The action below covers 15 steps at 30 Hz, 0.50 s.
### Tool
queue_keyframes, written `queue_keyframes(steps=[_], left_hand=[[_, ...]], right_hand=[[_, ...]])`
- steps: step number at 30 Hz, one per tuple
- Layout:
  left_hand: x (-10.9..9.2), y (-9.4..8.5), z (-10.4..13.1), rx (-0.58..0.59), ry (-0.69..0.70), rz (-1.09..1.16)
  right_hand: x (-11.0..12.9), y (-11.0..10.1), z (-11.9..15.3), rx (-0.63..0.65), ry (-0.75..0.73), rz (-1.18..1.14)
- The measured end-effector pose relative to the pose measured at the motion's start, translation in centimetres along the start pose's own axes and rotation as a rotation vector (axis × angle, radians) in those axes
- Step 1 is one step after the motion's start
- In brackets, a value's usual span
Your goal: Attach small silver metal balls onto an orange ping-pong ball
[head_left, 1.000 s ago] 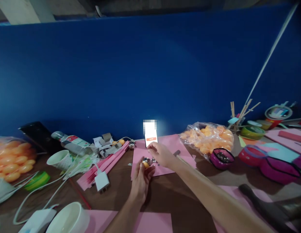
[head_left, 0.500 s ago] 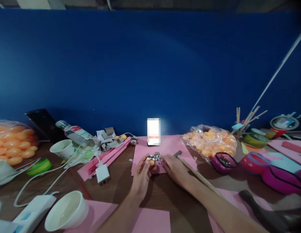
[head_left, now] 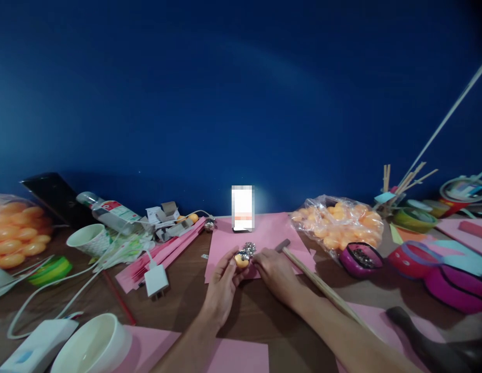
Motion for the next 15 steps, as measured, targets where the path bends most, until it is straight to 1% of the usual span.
queue_keyframes(steps=[11, 15], left_hand=[[0.02, -0.02, -0.07, 0.03, 0.039, -0.032], [0.08, 0.03, -0.05, 0.026, 0.04, -0.038]], right_hand=[[-0.17, -0.15, 0.21, -0.04, 0.025, -0.011], [-0.41, -0.56, 0.41, -0.079, 0.042, -0.084]])
Point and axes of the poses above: each hand's wrist, its own z-axis away from the middle knuckle, its own y-axis out of the palm, x = y × z, the point moved 9 cm from there along -z, towards the middle knuckle, and after that the axes turned 10 degrees about -x, right-handed, at the moved point
